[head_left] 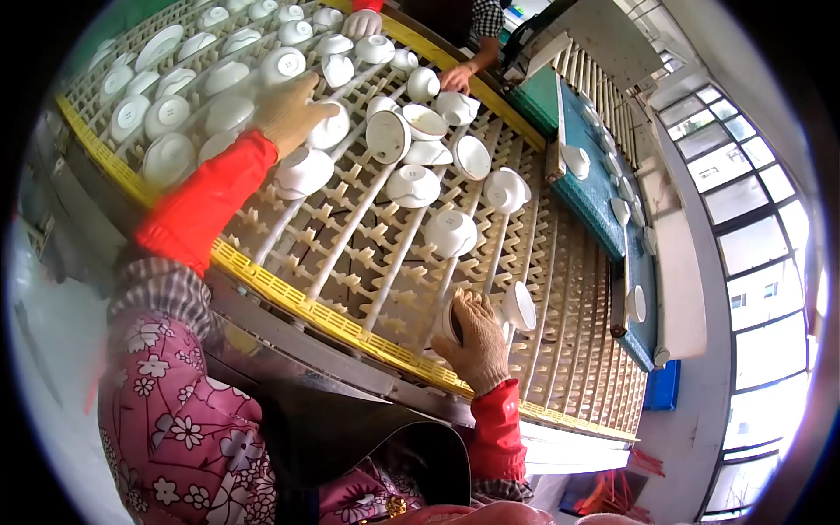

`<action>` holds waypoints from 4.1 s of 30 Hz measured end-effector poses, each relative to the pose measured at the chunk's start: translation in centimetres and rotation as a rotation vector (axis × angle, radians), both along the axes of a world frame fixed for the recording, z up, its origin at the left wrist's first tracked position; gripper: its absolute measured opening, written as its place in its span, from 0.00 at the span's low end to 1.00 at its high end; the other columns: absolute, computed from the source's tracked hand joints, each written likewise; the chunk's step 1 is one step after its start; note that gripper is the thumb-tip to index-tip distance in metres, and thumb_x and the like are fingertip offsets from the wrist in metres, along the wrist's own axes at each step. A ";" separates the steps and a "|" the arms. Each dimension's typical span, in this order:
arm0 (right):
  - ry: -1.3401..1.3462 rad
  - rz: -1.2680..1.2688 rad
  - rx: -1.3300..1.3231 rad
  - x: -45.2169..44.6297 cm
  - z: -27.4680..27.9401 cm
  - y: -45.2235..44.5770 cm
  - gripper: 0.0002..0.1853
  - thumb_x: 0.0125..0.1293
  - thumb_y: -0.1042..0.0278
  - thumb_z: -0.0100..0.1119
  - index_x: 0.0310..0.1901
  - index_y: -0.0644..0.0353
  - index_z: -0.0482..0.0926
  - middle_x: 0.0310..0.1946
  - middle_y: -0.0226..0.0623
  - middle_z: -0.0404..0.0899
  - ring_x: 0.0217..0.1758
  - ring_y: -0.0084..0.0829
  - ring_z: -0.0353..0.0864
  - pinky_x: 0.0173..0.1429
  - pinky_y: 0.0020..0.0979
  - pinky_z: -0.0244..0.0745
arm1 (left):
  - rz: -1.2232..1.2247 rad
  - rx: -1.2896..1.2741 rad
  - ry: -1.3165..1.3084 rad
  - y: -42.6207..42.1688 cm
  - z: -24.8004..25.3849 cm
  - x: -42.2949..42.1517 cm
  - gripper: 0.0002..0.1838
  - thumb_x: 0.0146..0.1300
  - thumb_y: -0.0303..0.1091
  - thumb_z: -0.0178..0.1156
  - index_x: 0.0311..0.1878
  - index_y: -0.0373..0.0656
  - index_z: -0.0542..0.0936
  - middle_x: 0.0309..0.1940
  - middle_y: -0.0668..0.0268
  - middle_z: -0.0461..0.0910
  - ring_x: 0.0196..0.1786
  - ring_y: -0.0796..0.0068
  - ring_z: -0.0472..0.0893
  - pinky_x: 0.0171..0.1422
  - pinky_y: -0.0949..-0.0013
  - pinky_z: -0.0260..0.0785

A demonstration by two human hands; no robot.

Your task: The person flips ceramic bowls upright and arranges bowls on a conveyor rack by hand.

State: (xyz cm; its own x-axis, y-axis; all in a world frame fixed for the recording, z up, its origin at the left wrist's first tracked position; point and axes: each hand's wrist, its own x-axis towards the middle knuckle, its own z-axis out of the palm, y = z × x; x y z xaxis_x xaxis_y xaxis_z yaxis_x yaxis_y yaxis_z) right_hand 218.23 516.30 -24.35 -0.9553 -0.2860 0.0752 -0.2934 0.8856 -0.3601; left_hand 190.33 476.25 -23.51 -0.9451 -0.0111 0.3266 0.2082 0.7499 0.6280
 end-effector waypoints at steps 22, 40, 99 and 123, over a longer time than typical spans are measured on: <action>-0.271 -0.168 -0.305 1.8 0.2 1.9 0.11 0.73 0.63 0.72 0.50 0.59 0.92 0.37 0.43 0.89 0.43 0.40 0.91 0.55 0.41 0.85 | -0.192 0.749 -0.436 10.6 -5.6 -3.2 0.32 0.78 0.45 0.74 0.77 0.35 0.82 0.67 0.58 0.90 0.65 0.68 0.88 0.74 0.63 0.79; 0.033 -0.403 -0.887 -1.7 1.6 3.4 0.23 0.78 0.70 0.69 0.69 0.73 0.84 0.57 0.45 0.90 0.55 0.34 0.90 0.65 0.35 0.85 | -0.170 -0.380 0.131 8.3 -0.9 4.3 0.32 0.73 0.64 0.74 0.56 0.39 0.89 0.47 0.51 0.93 0.55 0.45 0.90 0.59 0.42 0.79; -0.241 -0.473 -0.775 4.7 -3.6 14.7 0.25 0.81 0.61 0.70 0.70 0.69 0.87 0.51 0.38 0.94 0.57 0.27 0.89 0.65 0.30 0.82 | 0.167 0.305 -0.216 13.4 -4.7 2.7 0.56 0.66 0.57 0.76 0.87 0.27 0.69 0.77 0.36 0.81 0.80 0.45 0.81 0.84 0.57 0.71; -0.214 -0.279 -0.485 6.0 -3.6 16.7 0.26 0.84 0.49 0.62 0.70 0.59 0.88 0.55 0.45 0.94 0.58 0.41 0.94 0.63 0.42 0.85 | -0.396 -0.710 -0.005 29.4 -4.2 16.6 0.49 0.65 0.61 0.82 0.82 0.44 0.75 0.57 0.49 0.89 0.60 0.50 0.92 0.66 0.49 0.84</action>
